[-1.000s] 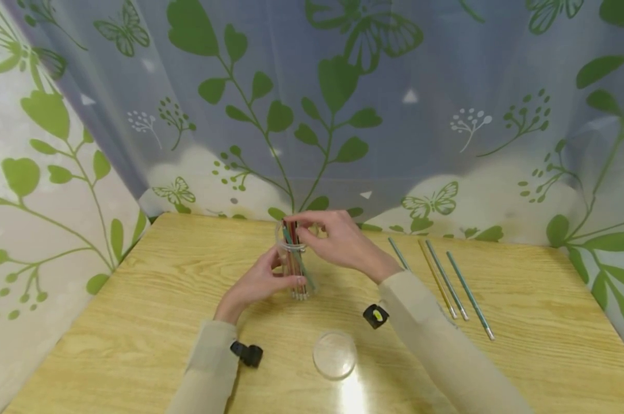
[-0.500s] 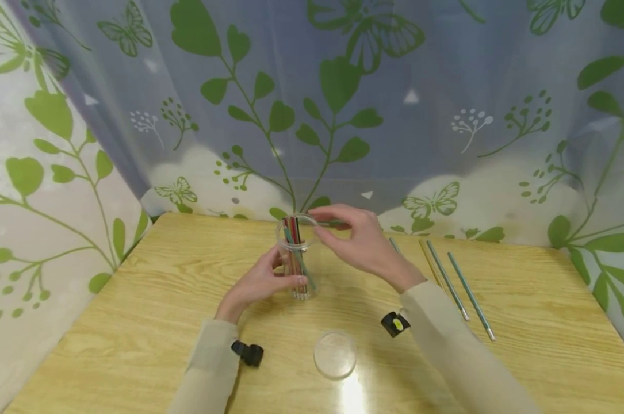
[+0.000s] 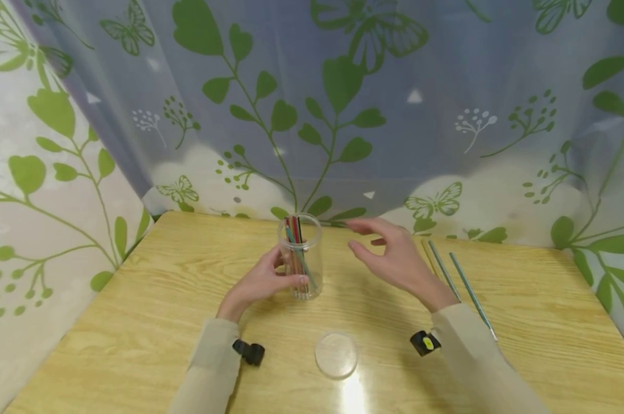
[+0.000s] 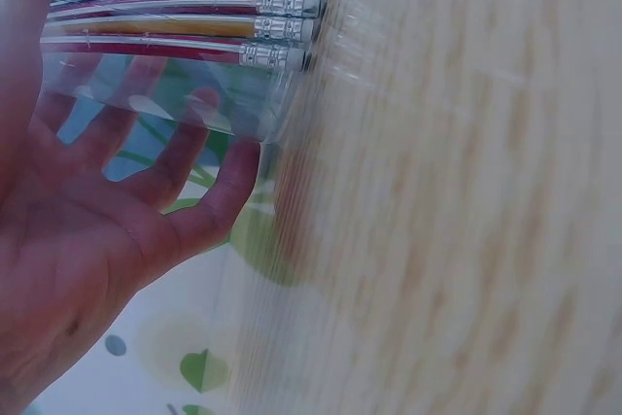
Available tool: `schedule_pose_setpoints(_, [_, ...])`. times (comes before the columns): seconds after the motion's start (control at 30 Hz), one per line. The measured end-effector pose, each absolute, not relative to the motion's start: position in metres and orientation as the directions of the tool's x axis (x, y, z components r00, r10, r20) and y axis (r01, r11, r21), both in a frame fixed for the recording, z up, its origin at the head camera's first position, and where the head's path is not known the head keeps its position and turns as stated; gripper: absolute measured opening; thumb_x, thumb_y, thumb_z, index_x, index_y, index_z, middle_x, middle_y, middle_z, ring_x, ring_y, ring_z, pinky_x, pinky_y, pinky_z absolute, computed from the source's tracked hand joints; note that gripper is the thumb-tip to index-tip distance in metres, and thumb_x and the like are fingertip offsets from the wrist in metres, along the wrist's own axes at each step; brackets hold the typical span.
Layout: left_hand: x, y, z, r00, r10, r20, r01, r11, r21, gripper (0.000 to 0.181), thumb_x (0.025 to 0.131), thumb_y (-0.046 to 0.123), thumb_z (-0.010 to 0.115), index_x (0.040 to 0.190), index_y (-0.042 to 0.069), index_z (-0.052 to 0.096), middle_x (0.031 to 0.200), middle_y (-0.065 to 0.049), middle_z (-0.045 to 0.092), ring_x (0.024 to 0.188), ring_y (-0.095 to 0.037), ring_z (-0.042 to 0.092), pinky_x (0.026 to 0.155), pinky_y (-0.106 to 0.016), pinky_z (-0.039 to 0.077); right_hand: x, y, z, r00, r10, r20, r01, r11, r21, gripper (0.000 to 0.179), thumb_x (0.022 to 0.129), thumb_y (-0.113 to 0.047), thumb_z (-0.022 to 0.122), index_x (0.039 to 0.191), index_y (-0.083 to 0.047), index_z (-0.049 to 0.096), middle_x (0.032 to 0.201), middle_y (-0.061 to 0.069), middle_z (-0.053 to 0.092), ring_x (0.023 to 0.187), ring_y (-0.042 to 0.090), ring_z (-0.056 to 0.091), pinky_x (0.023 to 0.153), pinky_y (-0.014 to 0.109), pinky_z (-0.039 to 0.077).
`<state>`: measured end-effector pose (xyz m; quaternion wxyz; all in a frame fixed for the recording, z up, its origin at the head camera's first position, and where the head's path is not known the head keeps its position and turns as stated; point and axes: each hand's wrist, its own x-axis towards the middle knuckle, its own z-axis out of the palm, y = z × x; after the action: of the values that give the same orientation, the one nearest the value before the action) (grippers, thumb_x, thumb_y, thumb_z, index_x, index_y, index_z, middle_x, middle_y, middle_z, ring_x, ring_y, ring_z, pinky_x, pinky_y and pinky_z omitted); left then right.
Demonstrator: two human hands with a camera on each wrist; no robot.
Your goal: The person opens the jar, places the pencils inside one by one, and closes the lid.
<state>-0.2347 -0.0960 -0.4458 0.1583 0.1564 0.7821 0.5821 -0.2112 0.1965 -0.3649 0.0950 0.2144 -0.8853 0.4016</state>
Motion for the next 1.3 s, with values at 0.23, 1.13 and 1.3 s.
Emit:
schedule_pose_setpoints(0.23, [-0.235, -0.096, -0.445, -0.900, 0.430, -0.067, 0.059, 0.274, 0.960, 0.086, 0.085, 0.034, 0.085, 0.153, 0.051, 0.034, 0.147, -0.002, 0.051, 0.141, -0.034, 0.047, 0.107, -0.054, 0.050, -0.204, 0.217, -0.379, -0.917, -0.245, 0.314, -0.396, 0.637, -0.661, 0.037, 0.101, -0.028, 0.067, 0.137, -0.021, 0.064, 0.129, 0.004, 0.070, 0.113, 0.007, 0.061, 0.091, 0.025, 0.055])
schedule_pose_setpoints(1.13, [-0.232, -0.096, -0.443, -0.902, 0.425, -0.077, 0.040, 0.259, 0.965, 0.080, 0.086, 0.032, 0.085, 0.151, 0.046, 0.040, 0.147, -0.007, 0.051, 0.139, -0.035, 0.049, 0.106, -0.053, 0.052, -0.206, 0.312, -0.427, -0.961, -0.024, 0.276, -0.192, 0.776, -0.601, 0.048, 0.103, -0.037, 0.061, 0.140, -0.007, 0.059, 0.125, 0.026, 0.067, 0.118, 0.042, 0.060, 0.086, 0.050, 0.050])
schedule_pose_setpoints(1.3, [-0.232, -0.096, -0.443, -0.903, 0.423, -0.079, 0.042, 0.269, 0.962, 0.080, 0.086, 0.033, 0.085, 0.150, 0.048, 0.040, 0.147, -0.007, 0.052, 0.138, -0.035, 0.050, 0.105, -0.053, 0.052, -0.206, 0.329, -0.431, -0.978, 0.013, 0.207, -0.116, 0.793, -0.598, 0.055, 0.103, -0.042, 0.058, 0.145, -0.006, 0.054, 0.128, 0.031, 0.064, 0.121, 0.048, 0.057, 0.085, 0.060, 0.050])
